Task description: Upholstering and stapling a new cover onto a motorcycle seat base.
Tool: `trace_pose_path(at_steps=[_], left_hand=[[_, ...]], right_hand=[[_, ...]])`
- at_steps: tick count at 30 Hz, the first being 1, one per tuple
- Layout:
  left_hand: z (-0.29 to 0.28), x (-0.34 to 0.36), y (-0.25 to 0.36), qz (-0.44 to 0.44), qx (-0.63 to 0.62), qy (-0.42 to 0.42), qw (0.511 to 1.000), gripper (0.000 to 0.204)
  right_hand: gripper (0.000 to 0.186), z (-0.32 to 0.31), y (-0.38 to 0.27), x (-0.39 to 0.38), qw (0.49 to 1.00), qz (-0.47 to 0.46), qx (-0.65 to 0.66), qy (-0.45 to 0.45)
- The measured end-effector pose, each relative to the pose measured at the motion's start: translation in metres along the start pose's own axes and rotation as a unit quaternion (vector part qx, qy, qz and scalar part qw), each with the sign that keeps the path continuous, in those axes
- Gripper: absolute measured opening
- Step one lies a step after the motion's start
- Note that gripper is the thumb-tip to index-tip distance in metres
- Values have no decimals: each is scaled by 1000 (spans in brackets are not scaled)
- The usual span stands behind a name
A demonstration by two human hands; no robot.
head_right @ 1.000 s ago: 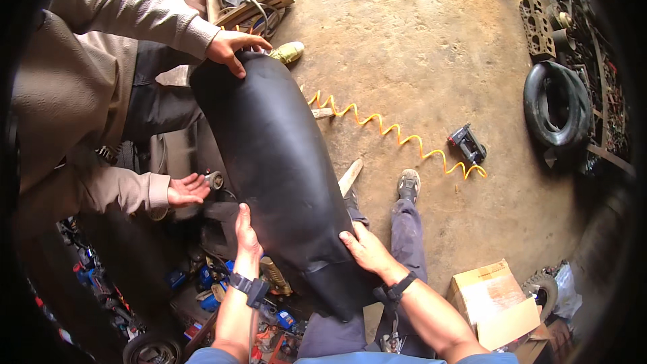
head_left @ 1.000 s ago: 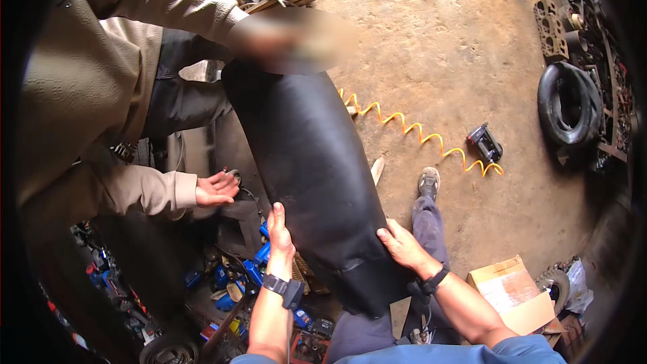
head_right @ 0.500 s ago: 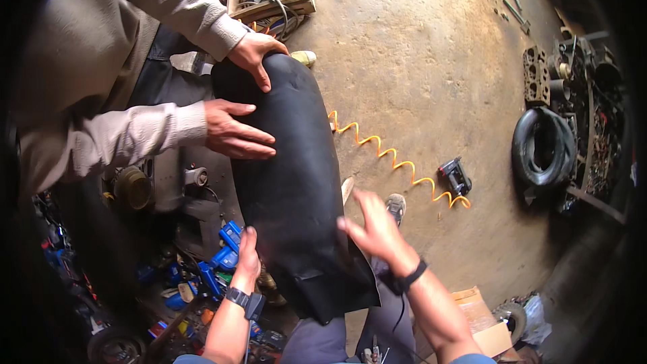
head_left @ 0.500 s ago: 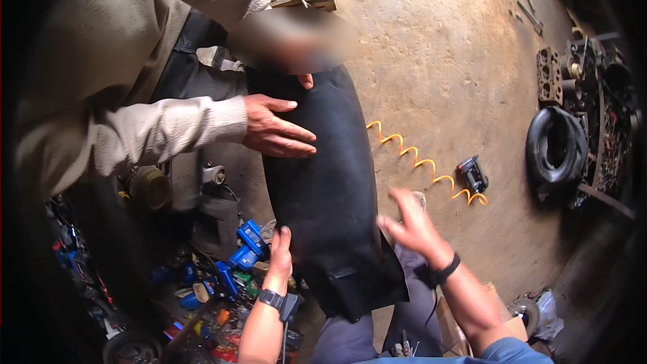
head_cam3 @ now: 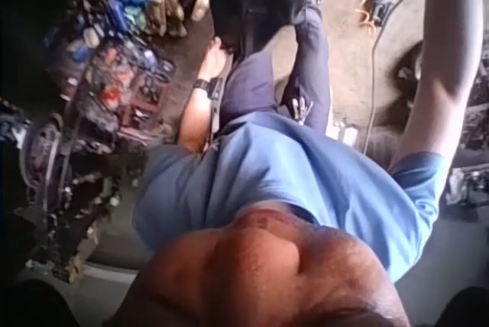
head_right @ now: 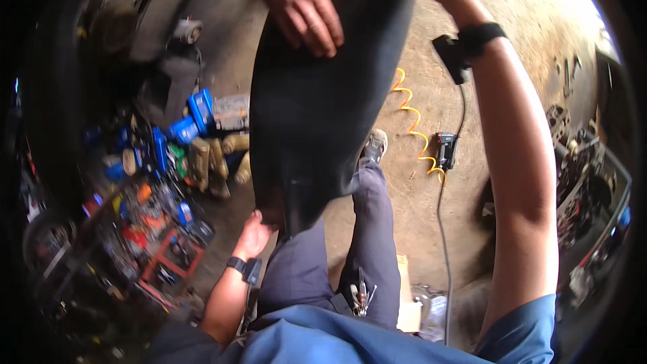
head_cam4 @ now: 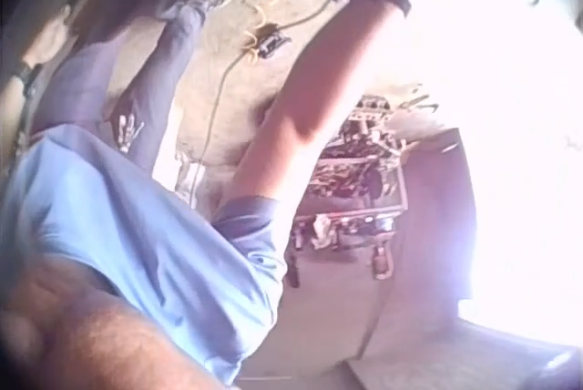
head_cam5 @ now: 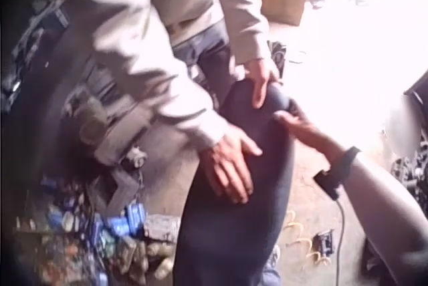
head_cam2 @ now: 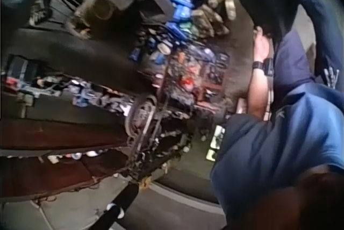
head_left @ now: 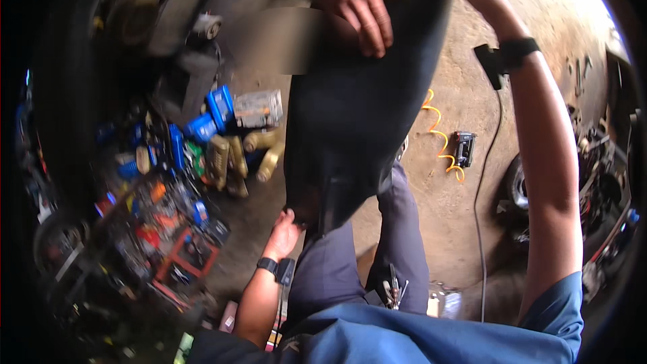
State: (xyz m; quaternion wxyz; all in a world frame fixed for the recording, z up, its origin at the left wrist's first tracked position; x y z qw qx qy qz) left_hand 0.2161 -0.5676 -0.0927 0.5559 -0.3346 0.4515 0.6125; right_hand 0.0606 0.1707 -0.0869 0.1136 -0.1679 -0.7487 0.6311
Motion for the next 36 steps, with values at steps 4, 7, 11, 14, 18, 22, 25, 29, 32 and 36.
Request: trace_pose_path(at_steps=[4, 7, 11, 14, 18, 22, 25, 29, 32, 36], left_hand=[[-1, -19, -46, 66, -99, -27, 992, 46], [33, -16, -54, 120, -181, 82, 973, 50], [103, -36, -19, 181, -293, 118, 931, 61], [96, -26, -32, 170, -329, 176, 912, 63], [82, -10, -29, 183, -308, 321, 877, 62], [60, -7, -8, 197, -192, 285, 918, 74], [68, -1, -4, 154, -21, 373, 915, 77], [68, -22, -37, 166, -166, 306, 923, 50], [52, -16, -59, 56, -180, 313, 931, 33], [69, 1, -29, 66, -202, 417, 883, 51]], right_hand=[[75, 19, -42, -5, 992, 120, -44, -3], [74, 3, -23, -4, 982, 147, -69, 93], [71, 60, -58, -28, 945, 67, -297, 122], [58, 129, -88, -53, 846, -106, -521, 49], [27, 196, -141, -65, 830, -170, -527, 64], [5, 142, -115, -2, 818, -153, -555, -16], [14, 119, -95, 39, 639, -204, -722, -171], [42, 139, -107, 35, 738, -76, -637, -209], [51, 151, -130, 22, 746, -28, -636, -194], [50, 141, -133, 27, 752, 4, -616, -234]])
Point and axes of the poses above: each hand's wrist, its own x-axis towards the middle knuckle, its own z-axis out of the palm, y = z × x, the point moved 4 cm from there along x, towards the middle knuckle, and after that the axes turned 7 degrees about -y, right-handed, at the moved point
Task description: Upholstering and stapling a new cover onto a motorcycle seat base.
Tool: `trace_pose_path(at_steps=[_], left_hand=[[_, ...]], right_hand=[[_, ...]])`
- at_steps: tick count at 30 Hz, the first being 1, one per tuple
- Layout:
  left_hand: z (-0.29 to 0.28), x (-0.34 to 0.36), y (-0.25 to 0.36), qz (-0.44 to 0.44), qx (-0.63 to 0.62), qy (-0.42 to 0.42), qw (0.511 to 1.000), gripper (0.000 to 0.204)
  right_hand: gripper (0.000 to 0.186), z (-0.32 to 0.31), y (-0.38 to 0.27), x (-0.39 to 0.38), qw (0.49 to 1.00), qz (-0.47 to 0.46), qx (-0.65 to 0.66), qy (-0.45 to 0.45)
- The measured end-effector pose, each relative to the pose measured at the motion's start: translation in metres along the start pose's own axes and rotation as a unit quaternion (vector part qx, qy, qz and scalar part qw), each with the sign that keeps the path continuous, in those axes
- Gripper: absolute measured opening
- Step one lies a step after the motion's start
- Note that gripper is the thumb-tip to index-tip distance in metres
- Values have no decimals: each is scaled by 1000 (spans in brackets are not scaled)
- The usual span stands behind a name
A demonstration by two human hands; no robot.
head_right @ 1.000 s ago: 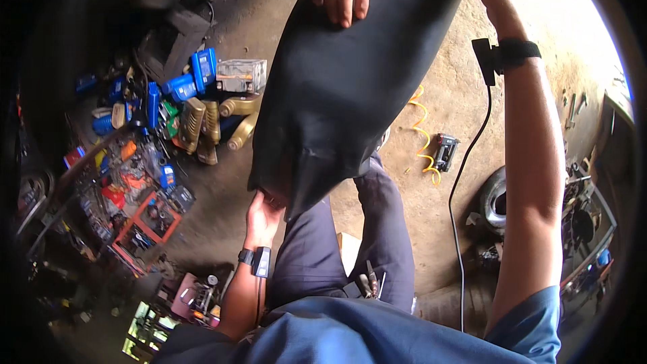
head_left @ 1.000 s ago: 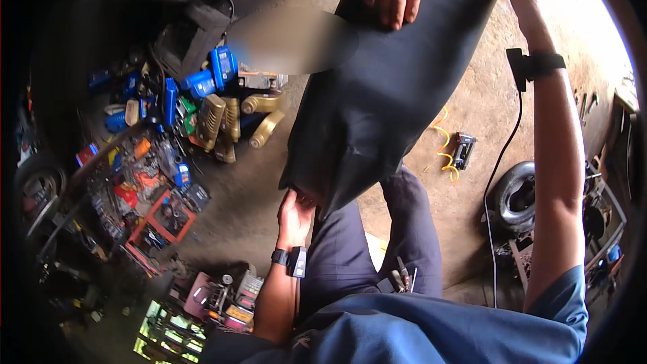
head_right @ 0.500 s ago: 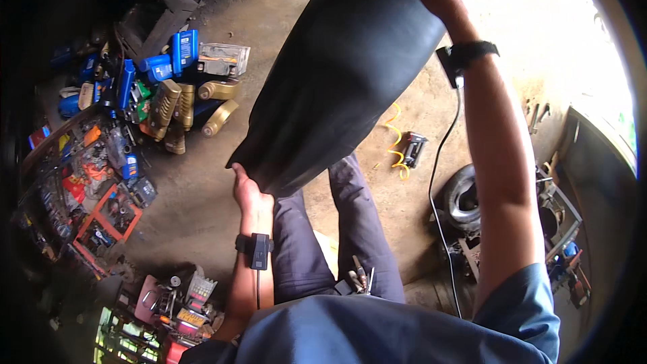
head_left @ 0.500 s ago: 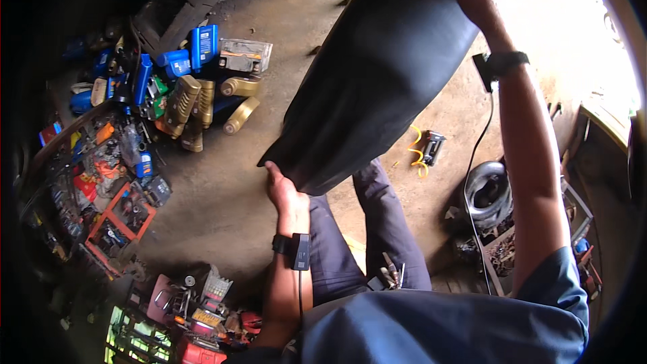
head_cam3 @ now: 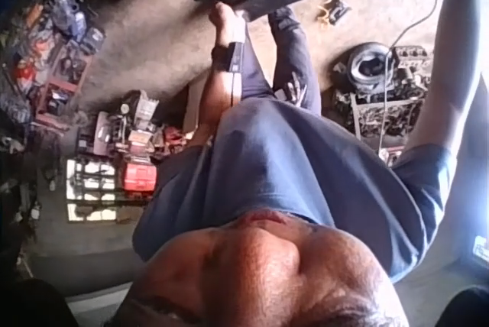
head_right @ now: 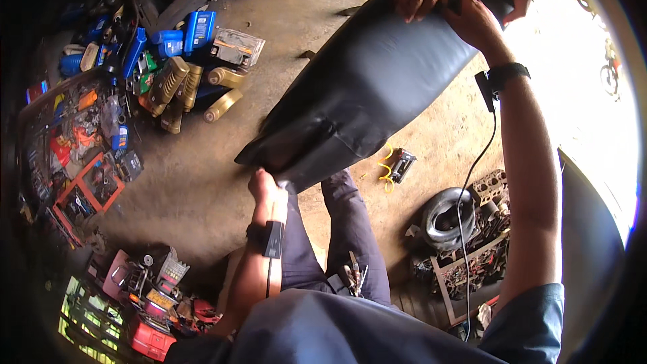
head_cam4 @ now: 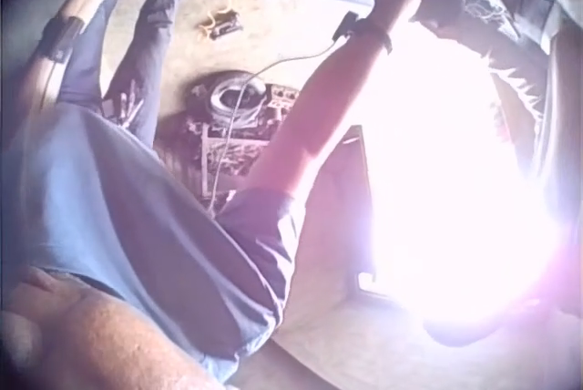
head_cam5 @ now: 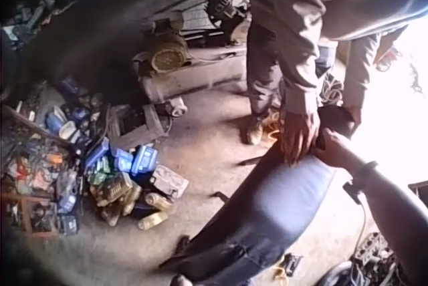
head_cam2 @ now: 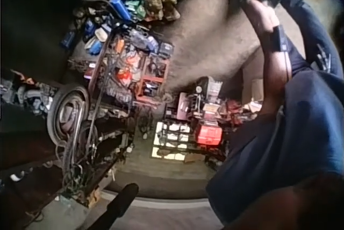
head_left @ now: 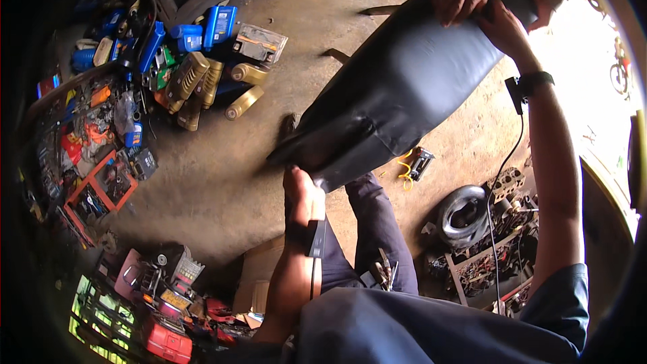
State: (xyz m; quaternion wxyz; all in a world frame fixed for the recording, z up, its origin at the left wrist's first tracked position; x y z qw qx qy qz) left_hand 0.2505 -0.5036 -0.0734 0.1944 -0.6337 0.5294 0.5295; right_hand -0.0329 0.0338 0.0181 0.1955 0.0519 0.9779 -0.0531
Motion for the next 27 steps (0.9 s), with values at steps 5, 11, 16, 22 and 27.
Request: trace_pose_path(at_steps=[5, 11, 16, 22, 27], left_hand=[[2, -12, -4, 110, 18, -53, 992, 85], [-16, -29, -51, 106, 103, -6, 989, 84], [-23, -16, -50, 103, 135, 107, 980, 77], [6, 31, -59, 84, -41, -109, 990, 60], [-1, 44, -59, 119, -66, -166, 977, 62]], right_hand=[[47, 1, 3, 14, 997, -29, 47, -55], [43, 0, 18, 31, 994, -37, -19, -105], [44, -3, -43, 33, 993, 1, -18, -114], [36, 12, 3, 43, 993, -57, 39, -91], [54, 25, -11, 54, 971, -93, 115, -187]])
Point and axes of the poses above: each hand's wrist, its own x-axis towards the middle knuckle, its own z-axis out of the palm, y = z × x, the point moved 4 cm from there along x, towards the middle knuckle, and after that the axes turned 7 degrees about -y, right-handed, at the moved point
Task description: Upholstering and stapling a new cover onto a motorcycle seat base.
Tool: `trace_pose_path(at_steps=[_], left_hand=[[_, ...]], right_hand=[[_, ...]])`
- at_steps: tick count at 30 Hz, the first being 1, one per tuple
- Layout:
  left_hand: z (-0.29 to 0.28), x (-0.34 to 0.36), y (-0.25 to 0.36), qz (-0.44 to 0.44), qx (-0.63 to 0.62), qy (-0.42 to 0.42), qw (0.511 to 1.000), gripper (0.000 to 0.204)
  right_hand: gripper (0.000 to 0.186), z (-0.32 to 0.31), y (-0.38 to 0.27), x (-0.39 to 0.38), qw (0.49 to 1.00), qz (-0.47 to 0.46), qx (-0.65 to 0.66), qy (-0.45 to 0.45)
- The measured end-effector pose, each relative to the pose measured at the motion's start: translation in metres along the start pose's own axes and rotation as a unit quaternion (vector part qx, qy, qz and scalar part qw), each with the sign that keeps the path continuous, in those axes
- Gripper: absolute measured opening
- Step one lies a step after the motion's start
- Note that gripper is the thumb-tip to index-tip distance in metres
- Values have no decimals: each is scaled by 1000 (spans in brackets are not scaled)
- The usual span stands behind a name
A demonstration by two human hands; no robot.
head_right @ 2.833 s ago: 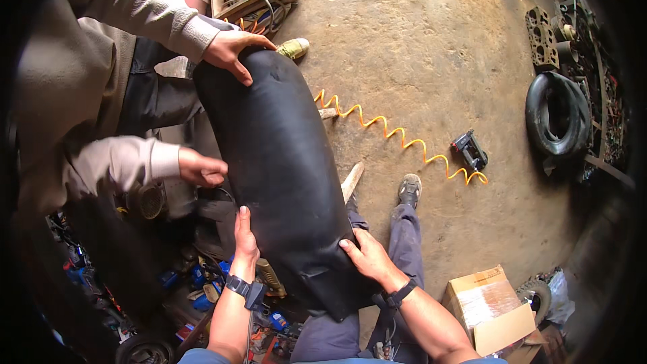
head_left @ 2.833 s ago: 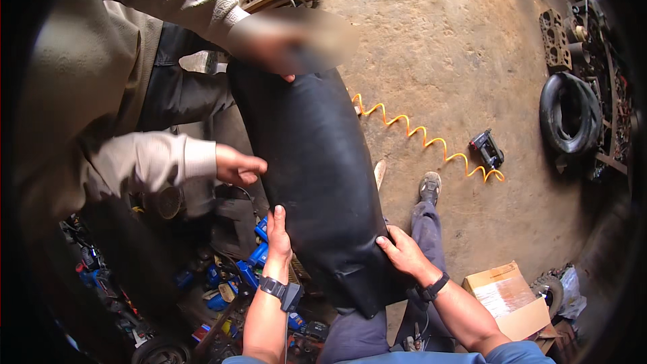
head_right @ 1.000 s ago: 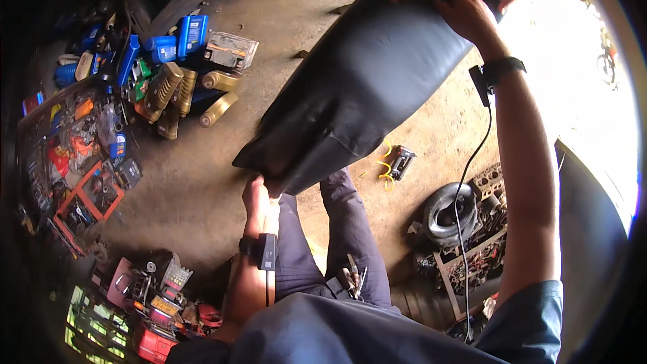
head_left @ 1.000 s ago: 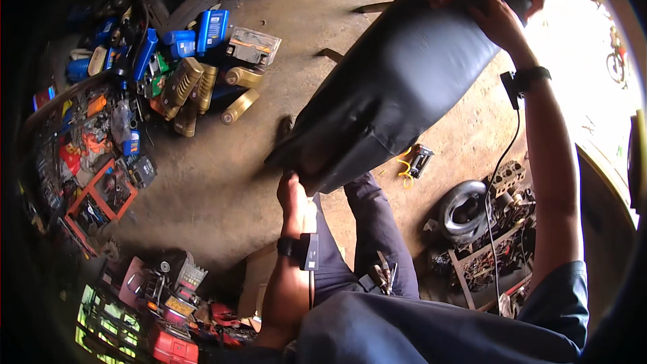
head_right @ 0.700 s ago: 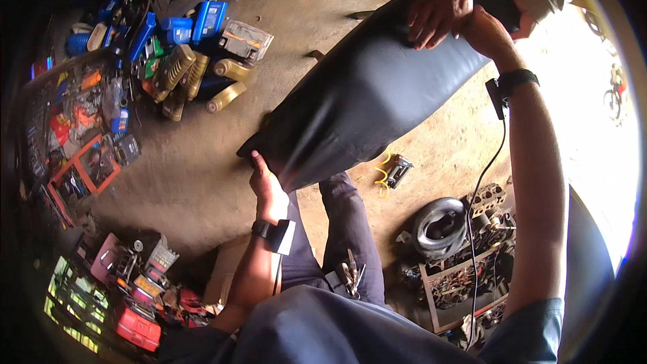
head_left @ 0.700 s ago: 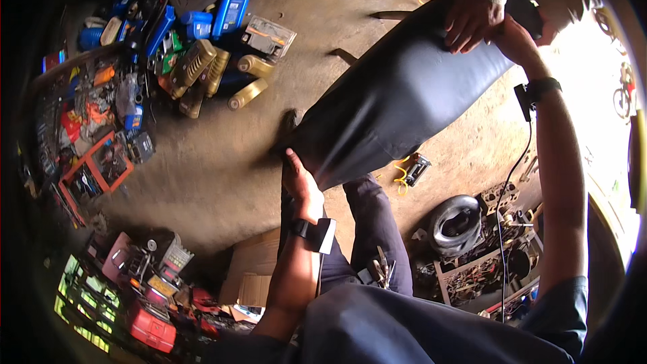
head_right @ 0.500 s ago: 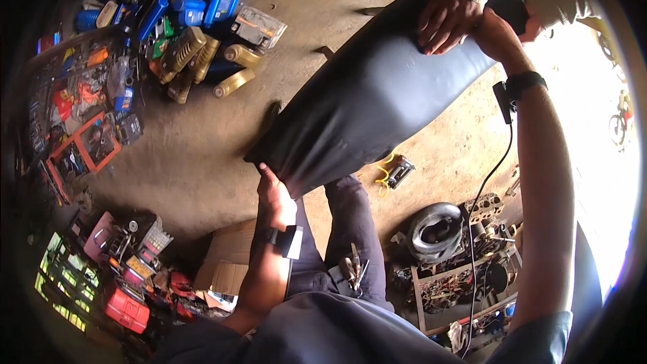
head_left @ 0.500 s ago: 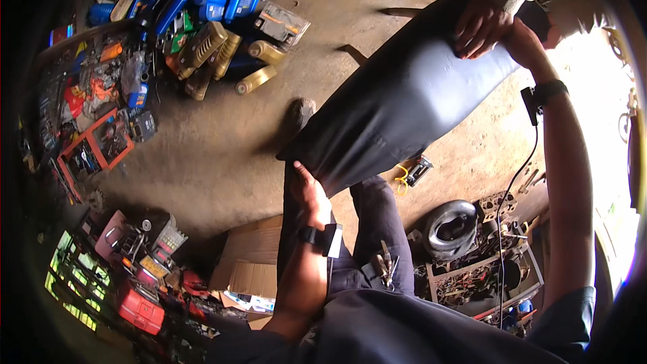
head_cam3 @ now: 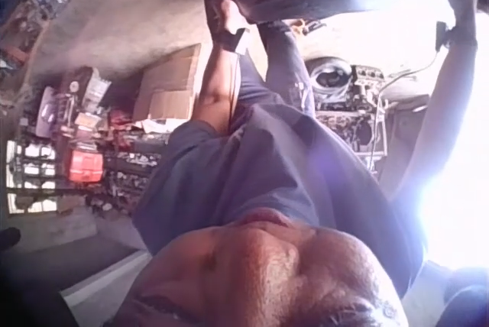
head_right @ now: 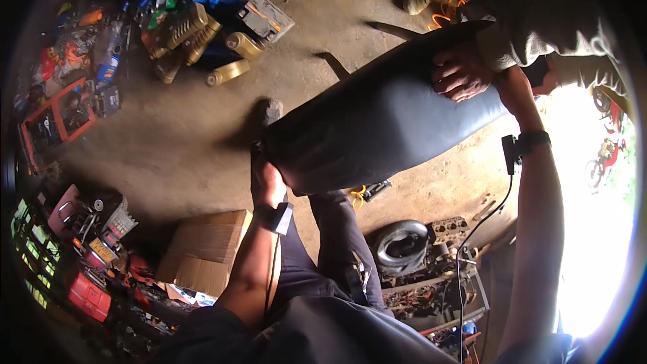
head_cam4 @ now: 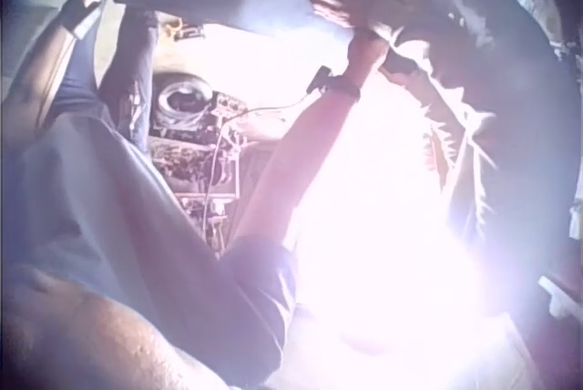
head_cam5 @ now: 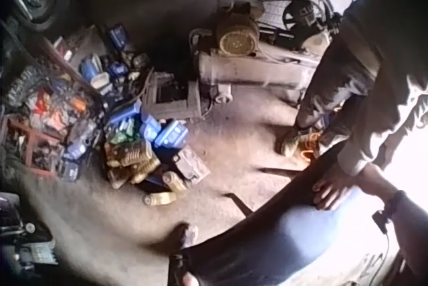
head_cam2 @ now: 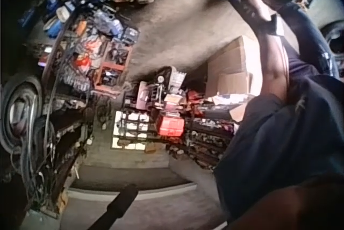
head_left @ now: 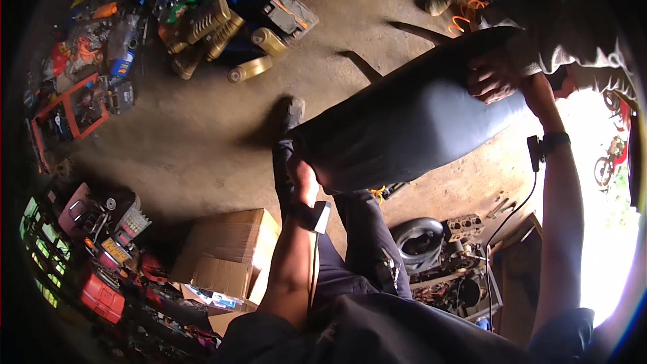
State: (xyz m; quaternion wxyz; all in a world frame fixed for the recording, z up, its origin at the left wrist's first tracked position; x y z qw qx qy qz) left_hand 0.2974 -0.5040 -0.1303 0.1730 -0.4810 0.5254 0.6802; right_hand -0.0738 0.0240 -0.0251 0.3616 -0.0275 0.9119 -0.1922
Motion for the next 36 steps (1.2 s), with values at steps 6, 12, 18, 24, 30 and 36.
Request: trace_pose_path(at_steps=[6, 12, 18, 24, 30, 36], left_hand=[[35, 8, 3, 72, -42, -67, 994, 68], [9, 49, -74, -29, -79, 45, 995, 39], [-9, 55, -80, 94, 198, -38, 975, 33], [-8, 43, -77, 167, 289, -78, 940, 42], [1, 46, -78, 210, 281, -157, 923, 47], [-5, 55, -90, -71, -282, -240, 926, 48]], right_hand=[[51, -24, 40, -29, 998, 34, 5, 60], [49, -19, 28, -24, 998, 31, 0, 51], [50, -7, 15, -27, 993, 52, 25, 104], [48, -4, 14, -36, 983, 43, -92, 154], [53, -7, 74, -41, 893, -129, -383, 196], [55, 92, 47, -6, 933, -84, -127, 325]])
Point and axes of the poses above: each hand's wrist, its own x-axis towards the middle knuckle, its own z-axis out of the palm, y = z × x, the point moved 4 cm from there along x, towards the middle knuckle, and after that the axes turned 7 degrees about -y, right-handed, at the moved point
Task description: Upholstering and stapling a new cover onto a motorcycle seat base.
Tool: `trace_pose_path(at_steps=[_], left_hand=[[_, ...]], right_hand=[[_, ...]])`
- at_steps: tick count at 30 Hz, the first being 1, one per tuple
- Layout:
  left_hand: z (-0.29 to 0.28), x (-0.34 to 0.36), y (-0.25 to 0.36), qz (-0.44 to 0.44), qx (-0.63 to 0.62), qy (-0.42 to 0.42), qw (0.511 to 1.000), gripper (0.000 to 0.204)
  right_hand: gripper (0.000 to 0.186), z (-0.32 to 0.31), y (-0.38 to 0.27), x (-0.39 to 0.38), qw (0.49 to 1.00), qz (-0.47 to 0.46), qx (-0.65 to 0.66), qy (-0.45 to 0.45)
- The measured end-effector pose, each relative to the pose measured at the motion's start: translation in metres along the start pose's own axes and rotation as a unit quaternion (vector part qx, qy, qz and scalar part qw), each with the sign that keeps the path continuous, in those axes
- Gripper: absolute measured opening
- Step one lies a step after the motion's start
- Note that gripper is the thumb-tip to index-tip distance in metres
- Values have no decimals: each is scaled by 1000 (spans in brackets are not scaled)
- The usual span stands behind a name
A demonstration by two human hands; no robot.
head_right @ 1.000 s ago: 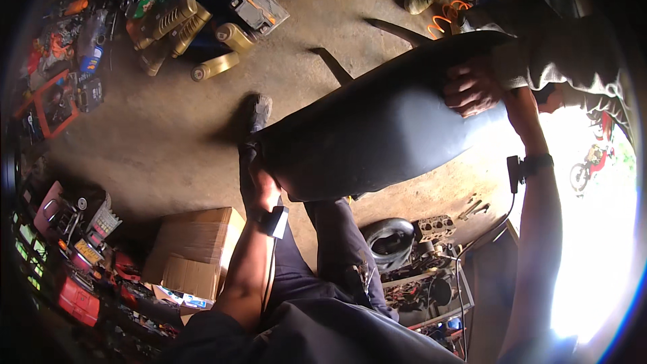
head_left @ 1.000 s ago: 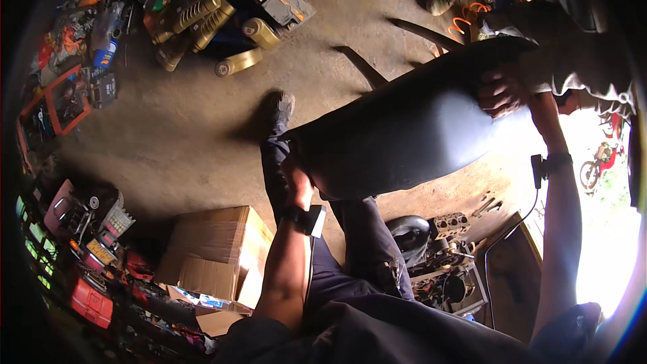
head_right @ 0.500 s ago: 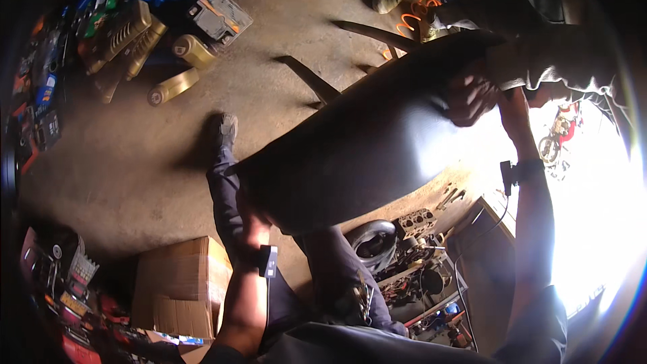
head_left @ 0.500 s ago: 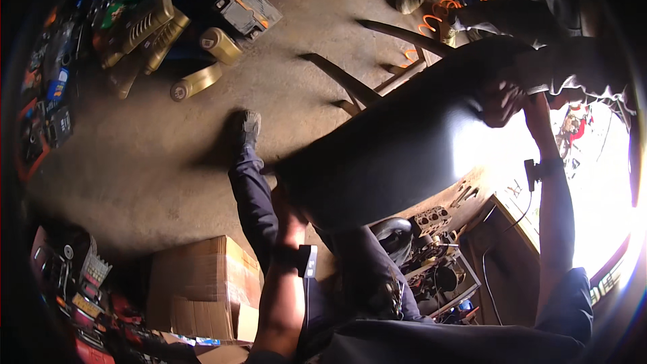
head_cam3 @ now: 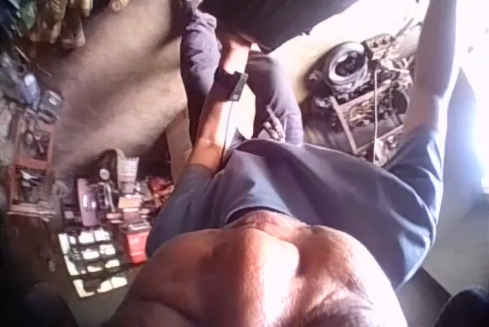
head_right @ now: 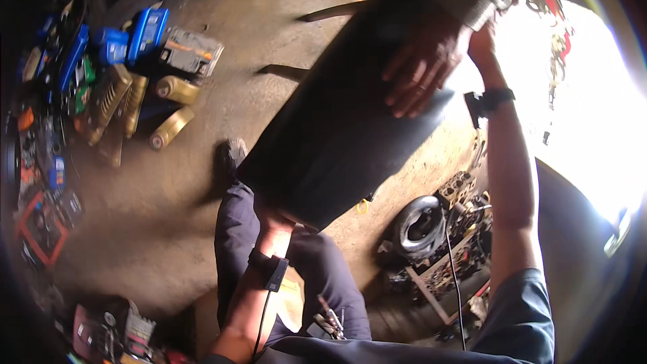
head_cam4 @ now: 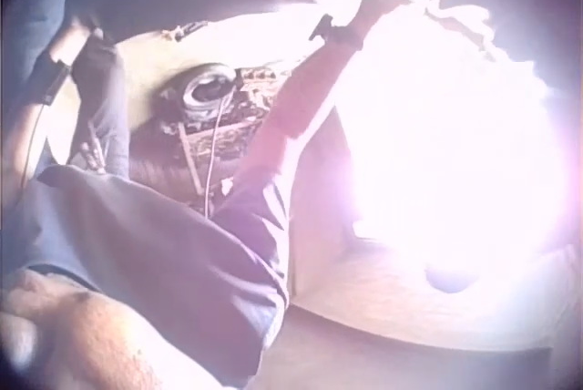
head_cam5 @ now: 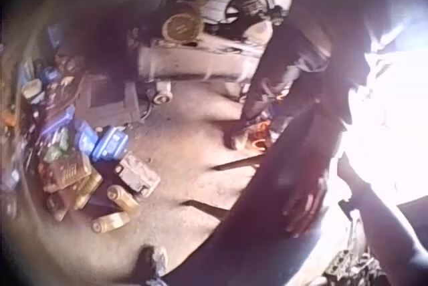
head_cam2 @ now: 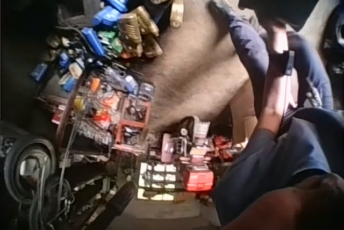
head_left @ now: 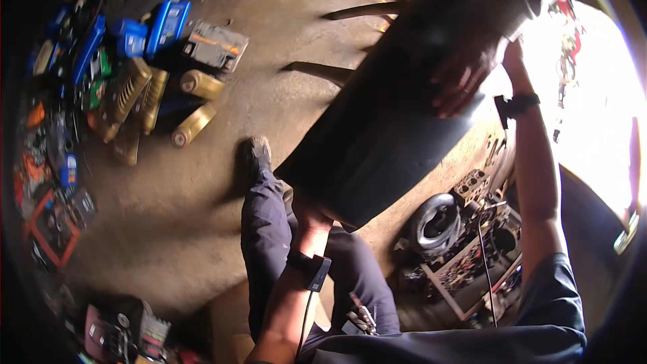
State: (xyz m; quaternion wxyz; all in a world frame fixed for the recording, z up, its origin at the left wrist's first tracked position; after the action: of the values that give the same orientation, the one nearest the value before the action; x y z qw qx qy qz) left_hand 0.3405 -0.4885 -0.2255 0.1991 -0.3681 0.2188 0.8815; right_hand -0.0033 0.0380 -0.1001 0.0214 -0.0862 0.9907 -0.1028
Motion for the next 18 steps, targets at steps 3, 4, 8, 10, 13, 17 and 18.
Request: trace_pose_path(at_steps=[3, 4, 8, 10, 13, 17, 18], left_hand=[[4, 8, -3, -7, 23, -69, 997, 49], [11, 14, -20, -16, 30, -107, 994, 49], [-7, 15, 13, -95, -112, -66, 987, 56], [43, 13, 9, -124, -139, -223, 957, 63], [51, 10, 22, -126, -105, -207, 965, 66], [41, 10, 17, -96, -40, -237, 966, 64], [39, 9, 17, -84, -25, -267, 960, 64]], right_hand=[[56, 14, -40, -43, 986, 58, 118, 102], [57, -17, -23, -73, 978, 76, 137, 139], [62, -40, -186, -129, 918, 142, 321, 184], [45, -36, -232, -213, 822, 238, 426, 293], [41, 9, -328, -309, 729, 201, 590, 283], [89, 119, -455, -370, 706, 227, 667, -75], [102, 148, -481, -367, 675, 179, 712, -76]])
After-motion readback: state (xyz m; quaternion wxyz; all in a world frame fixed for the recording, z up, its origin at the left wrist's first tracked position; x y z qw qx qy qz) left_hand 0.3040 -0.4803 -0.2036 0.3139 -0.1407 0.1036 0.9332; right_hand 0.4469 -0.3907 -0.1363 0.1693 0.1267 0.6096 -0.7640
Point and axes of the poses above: each hand's wrist, its own x-axis towards the middle knuckle, its own z-axis out of the palm, y = z × x, the point moved 4 cm from there along x, towards the middle knuckle, and after that the axes turned 7 degrees about -y, right-handed, at the moved point
